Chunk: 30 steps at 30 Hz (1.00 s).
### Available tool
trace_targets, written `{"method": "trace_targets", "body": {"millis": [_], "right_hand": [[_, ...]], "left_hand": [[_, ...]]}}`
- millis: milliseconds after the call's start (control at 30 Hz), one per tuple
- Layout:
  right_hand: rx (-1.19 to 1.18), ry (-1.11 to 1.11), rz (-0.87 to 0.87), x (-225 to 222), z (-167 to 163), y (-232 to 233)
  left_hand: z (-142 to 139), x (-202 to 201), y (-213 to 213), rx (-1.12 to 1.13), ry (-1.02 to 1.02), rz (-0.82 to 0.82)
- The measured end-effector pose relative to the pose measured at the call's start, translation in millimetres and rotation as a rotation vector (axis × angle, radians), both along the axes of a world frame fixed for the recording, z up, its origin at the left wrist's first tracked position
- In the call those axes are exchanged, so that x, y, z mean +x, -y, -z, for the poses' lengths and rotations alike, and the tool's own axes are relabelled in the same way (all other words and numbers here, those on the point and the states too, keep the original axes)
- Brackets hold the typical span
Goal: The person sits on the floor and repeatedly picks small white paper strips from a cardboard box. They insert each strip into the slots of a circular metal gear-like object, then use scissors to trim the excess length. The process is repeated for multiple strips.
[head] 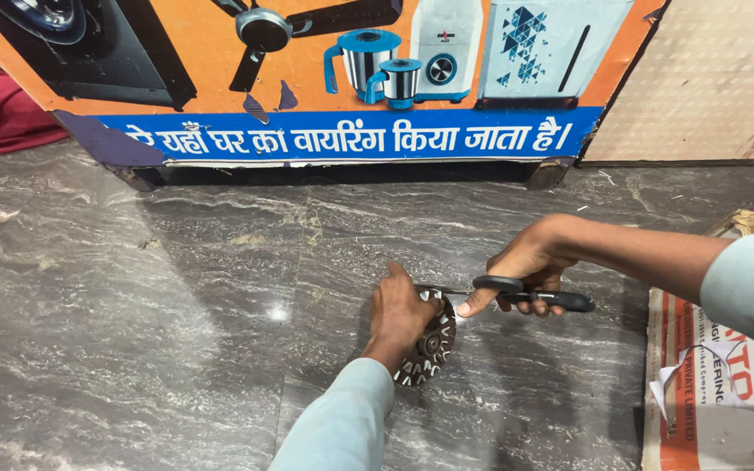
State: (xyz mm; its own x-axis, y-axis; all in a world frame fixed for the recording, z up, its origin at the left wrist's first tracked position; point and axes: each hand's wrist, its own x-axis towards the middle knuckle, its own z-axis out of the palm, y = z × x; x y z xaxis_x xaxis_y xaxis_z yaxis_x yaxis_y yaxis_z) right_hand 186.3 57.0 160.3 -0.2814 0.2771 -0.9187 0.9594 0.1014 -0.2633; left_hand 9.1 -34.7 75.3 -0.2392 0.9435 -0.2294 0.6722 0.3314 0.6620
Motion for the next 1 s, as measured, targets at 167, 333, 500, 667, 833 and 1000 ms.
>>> {"method": "trace_targets", "body": {"millis": [167,333,500,667,833,1000], "right_hand": [[-0.025,0.026,-0.011,-0.9,-3.6,-1.0],[0.049,-0.023,-0.030,7.0,1.7,2.4],[0.053,-0.030,-0.015,12.4,8.9,0.6],[0.068,-0.045,-0.018,14.8,9.3,-0.2],[0.098,-0.039,-0.047,12.7,8.4,2.9],[0.128,-0.059,-0.027,12.1,9.3,5.8]], "left_hand": [[3.2,-0.8,0.9,-0.001,-0.011,0.044],[2.9,1.0,-0.3,-0.042,-0.060,0.062],[-1.0,4.1,-3.2,-0.125,-0.016,0.053],[-1.4,3.2,-5.2,-0.109,-0.007,0.002],[1.9,2.8,-3.9,-0.070,0.002,0.010],[3.0,1.1,-2.3,0.008,0.005,0.038]]}}
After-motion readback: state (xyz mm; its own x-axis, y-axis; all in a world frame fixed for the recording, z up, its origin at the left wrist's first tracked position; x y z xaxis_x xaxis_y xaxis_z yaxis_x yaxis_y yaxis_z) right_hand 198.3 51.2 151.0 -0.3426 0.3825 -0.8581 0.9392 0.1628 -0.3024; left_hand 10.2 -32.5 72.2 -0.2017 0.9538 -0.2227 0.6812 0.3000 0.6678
